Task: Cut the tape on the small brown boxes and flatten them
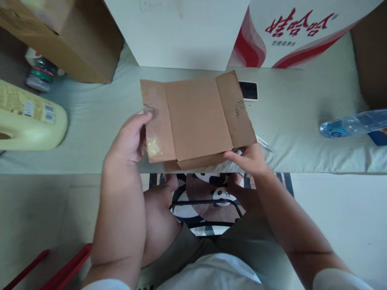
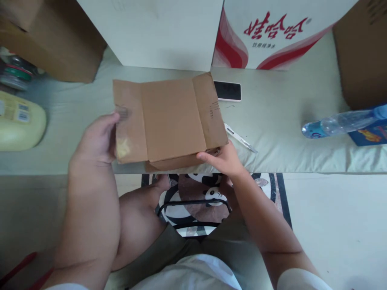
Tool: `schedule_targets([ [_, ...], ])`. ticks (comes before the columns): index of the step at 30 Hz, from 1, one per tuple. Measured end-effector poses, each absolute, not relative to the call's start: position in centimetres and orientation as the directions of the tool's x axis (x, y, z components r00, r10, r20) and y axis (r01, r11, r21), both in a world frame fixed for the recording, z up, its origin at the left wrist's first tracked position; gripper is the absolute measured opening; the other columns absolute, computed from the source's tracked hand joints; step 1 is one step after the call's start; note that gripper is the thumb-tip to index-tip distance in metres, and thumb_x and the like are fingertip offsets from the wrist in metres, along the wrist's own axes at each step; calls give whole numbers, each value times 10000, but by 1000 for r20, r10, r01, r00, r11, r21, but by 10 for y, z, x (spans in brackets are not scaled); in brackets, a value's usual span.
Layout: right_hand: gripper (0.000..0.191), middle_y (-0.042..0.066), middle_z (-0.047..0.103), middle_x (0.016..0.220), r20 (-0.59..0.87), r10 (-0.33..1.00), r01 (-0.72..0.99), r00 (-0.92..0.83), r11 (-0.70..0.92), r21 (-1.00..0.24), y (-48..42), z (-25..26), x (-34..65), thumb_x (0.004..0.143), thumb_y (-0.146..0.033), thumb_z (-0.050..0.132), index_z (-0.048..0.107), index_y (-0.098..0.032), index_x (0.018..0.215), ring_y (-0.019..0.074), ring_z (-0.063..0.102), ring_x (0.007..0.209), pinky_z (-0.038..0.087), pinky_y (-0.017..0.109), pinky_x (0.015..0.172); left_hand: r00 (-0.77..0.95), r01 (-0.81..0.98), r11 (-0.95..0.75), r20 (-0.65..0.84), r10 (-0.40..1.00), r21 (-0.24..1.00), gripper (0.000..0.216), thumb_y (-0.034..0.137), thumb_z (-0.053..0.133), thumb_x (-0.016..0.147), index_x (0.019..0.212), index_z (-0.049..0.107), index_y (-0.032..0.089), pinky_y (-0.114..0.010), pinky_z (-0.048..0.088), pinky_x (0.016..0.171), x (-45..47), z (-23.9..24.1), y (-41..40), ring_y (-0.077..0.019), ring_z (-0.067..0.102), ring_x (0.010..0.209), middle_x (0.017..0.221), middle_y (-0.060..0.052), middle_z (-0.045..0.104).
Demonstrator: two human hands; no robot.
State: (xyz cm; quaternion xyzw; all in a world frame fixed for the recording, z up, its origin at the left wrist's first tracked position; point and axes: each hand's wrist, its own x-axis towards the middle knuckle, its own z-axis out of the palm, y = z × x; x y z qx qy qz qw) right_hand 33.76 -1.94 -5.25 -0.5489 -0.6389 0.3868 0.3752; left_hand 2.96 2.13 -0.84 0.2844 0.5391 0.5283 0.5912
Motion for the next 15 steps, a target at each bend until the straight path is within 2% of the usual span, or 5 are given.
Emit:
schedule_targets([
  [4, 584, 140, 781, 899, 23, 999, 505, -28, 34, -862, -21, -37, 331, 720, -719, 784, 714, -183, 941, 332, 756, 909, 606, 402, 719, -54, -227, 422, -444, 895, 878, 493, 618, 844, 661, 859, 642, 215, -431, 651, 731, 34, -17, 7, -341, 775, 880, 775, -82, 750],
  [7, 423, 73, 737, 762, 10, 1000, 463, 29, -5, -886, -25, -32, 330, 788, -617, 741, 689, -198, 814, 249, 712, 759, 557, 335, 640, -99, -187, 391, -413, 905, 901, 505, 713, 753, 756, 831, 650, 224, -352, 596, 563, 35, -28, 3, -274, 740, 651, 636, -47, 675],
  [9, 439, 30, 654, 649, -28, 996, 420, 85, -61, -905, -26, -34, 331, 839, -620, 672, 628, -211, 686, 200, 647, 659, 515, 312, 595, -65, -149, 374, -386, 920, 915, 536, 756, 684, 805, 765, 635, 223, -332, 557, 513, 34, -35, 2, -234, 664, 508, 520, -28, 578],
  [12, 462, 28, 647, 675, -54, 982, 325, 180, -111, -939, -26, -41, 332, 856, -638, 643, 625, -216, 670, 200, 648, 687, 523, 321, 621, 15, -139, 391, -393, 920, 910, 554, 767, 648, 824, 712, 623, 225, -334, 541, 506, 30, -38, 6, -205, 588, 429, 458, -20, 509],
  [15, 420, 52, 724, 820, -13, 976, 253, 219, -70, -965, -28, -45, 334, 848, -633, 666, 680, -220, 770, 238, 703, 828, 578, 363, 734, -26, -181, 356, -366, 930, 917, 520, 724, 581, 856, 720, 644, 227, -368, 565, 560, 26, -34, 15, -212, 594, 466, 508, -36, 555],
])
